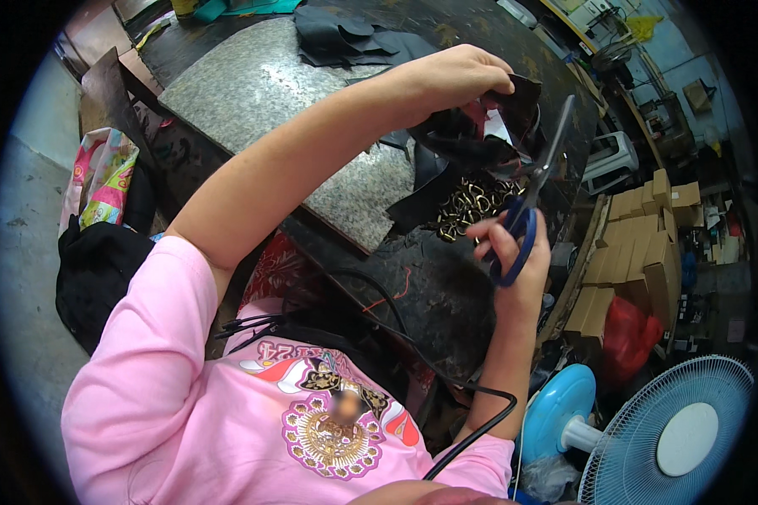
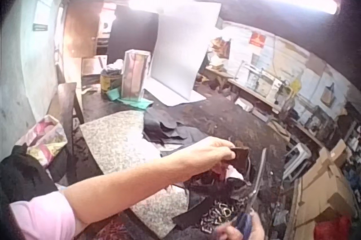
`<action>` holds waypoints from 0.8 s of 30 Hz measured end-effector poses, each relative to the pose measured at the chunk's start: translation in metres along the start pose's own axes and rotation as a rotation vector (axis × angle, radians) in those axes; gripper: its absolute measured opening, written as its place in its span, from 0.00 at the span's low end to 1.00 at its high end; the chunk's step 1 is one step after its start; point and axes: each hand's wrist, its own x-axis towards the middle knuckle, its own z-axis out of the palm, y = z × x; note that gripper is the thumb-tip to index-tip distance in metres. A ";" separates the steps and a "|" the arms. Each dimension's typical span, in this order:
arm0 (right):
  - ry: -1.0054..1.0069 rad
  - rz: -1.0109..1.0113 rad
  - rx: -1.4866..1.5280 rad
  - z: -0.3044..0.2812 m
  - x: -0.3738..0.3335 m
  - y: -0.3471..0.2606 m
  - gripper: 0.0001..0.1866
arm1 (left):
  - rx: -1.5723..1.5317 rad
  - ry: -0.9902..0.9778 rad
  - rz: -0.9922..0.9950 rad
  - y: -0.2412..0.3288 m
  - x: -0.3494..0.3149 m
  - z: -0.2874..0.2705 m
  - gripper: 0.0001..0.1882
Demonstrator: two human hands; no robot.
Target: The person uses scissors to cut black leather straps into short pieces on a cluttered workbench. They repeatedly pick up straps, cut them, and place the cut pieces on the table. Metal hardware and other materials are visible nearby.
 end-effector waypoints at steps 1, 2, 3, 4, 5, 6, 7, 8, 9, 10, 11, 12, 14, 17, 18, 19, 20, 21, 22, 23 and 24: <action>-0.052 0.010 0.040 0.000 -0.006 0.002 0.15 | 0.002 -0.023 0.025 -0.001 -0.002 -0.002 0.14; -0.091 0.034 0.071 -0.002 -0.012 0.003 0.18 | 0.085 -0.055 -0.039 -0.005 -0.007 -0.006 0.12; -0.129 0.062 0.102 -0.005 -0.018 0.005 0.22 | 0.168 -0.099 0.008 -0.010 -0.011 -0.009 0.11; -0.158 0.100 0.143 -0.008 -0.023 0.005 0.26 | 0.153 -0.075 -0.030 -0.017 -0.015 -0.010 0.11; -0.189 0.133 0.184 -0.010 -0.027 0.006 0.29 | 0.141 -0.055 -0.061 -0.024 -0.019 -0.011 0.11; -0.221 0.167 0.225 -0.012 -0.030 0.007 0.32 | 0.106 -0.033 -0.121 -0.029 -0.021 -0.013 0.10; -0.240 0.193 0.173 -0.014 -0.033 0.006 0.34 | 0.070 -0.026 -0.120 -0.035 -0.023 -0.013 0.10; -0.261 0.217 0.122 -0.017 -0.036 0.005 0.35 | 0.037 -0.020 -0.119 -0.039 -0.026 -0.013 0.09; -0.277 0.234 0.071 -0.018 -0.037 0.004 0.36 | 0.013 -0.001 -0.139 -0.042 -0.027 -0.014 0.09; -0.301 0.219 0.035 -0.018 -0.037 0.004 0.36 | -0.001 0.001 -0.088 -0.045 -0.028 -0.012 0.08; -0.302 0.254 0.042 -0.017 -0.037 0.004 0.36 | -0.008 0.011 -0.076 -0.046 -0.030 -0.012 0.09; -0.297 0.269 0.052 -0.015 -0.037 0.004 0.35 | -0.013 0.020 -0.060 -0.046 -0.030 -0.012 0.09; -0.289 0.281 0.057 -0.013 -0.033 0.004 0.35 | 0.037 0.044 -0.012 -0.046 -0.031 -0.012 0.09; -0.283 0.279 -0.009 -0.011 -0.029 0.001 0.35 | 0.185 0.093 0.086 -0.046 -0.033 -0.011 0.10; -0.280 0.269 -0.068 -0.010 -0.027 0.001 0.35 | 0.180 0.116 0.068 -0.047 -0.032 -0.010 0.11; -0.280 0.249 -0.124 -0.010 -0.025 0.001 0.36 | 0.205 0.126 0.098 -0.048 -0.032 -0.008 0.11; -0.261 0.262 -0.133 -0.008 -0.024 0.001 0.35 | 0.241 0.142 0.129 -0.049 -0.032 -0.007 0.11; -0.245 0.265 -0.138 -0.007 -0.022 0.002 0.34 | 0.277 0.158 0.159 -0.051 -0.032 -0.007 0.11; -0.232 0.255 -0.142 -0.005 -0.022 0.002 0.33 | 0.318 0.144 0.154 -0.052 -0.033 -0.006 0.11; -0.224 0.269 -0.135 -0.004 -0.021 0.002 0.32 | 0.362 0.131 0.149 -0.053 -0.033 -0.007 0.11; -0.221 0.271 -0.126 -0.002 -0.020 0.002 0.32 | 0.410 0.118 0.148 -0.053 -0.033 -0.007 0.11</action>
